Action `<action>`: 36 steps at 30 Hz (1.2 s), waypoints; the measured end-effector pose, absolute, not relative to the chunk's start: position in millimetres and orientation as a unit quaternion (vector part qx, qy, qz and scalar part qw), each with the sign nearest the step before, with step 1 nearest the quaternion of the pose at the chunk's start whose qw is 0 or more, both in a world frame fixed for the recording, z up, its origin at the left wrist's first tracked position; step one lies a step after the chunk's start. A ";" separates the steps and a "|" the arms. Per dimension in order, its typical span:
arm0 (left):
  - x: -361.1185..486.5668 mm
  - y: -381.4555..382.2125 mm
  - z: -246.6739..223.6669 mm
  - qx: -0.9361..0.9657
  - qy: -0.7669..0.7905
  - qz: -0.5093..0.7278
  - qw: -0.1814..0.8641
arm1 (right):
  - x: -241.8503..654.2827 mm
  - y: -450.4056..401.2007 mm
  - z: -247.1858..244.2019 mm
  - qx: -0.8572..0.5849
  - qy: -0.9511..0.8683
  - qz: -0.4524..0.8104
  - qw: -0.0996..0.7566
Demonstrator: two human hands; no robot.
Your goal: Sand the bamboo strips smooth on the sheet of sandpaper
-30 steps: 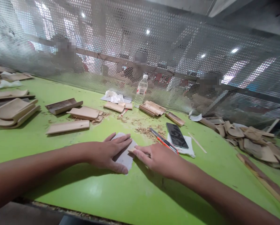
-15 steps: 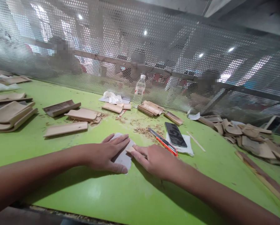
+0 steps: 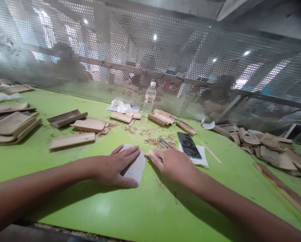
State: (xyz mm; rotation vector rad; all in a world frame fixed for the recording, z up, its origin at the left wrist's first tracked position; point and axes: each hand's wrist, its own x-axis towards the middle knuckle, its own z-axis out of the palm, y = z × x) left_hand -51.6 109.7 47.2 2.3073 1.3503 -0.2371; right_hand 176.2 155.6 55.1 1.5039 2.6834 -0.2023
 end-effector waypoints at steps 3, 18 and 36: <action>-53.2 110.8 43.3 0.845 0.478 -0.074 0.230 | 180.5 157.5 62.8 0.417 0.882 -0.217 -0.029; -53.1 109.3 42.6 0.859 0.463 -0.042 0.217 | 194.8 175.8 68.1 0.356 0.733 -0.579 -0.009; -52.6 108.5 47.5 0.837 0.489 -0.076 0.236 | 179.7 148.9 51.9 0.331 0.943 0.012 0.041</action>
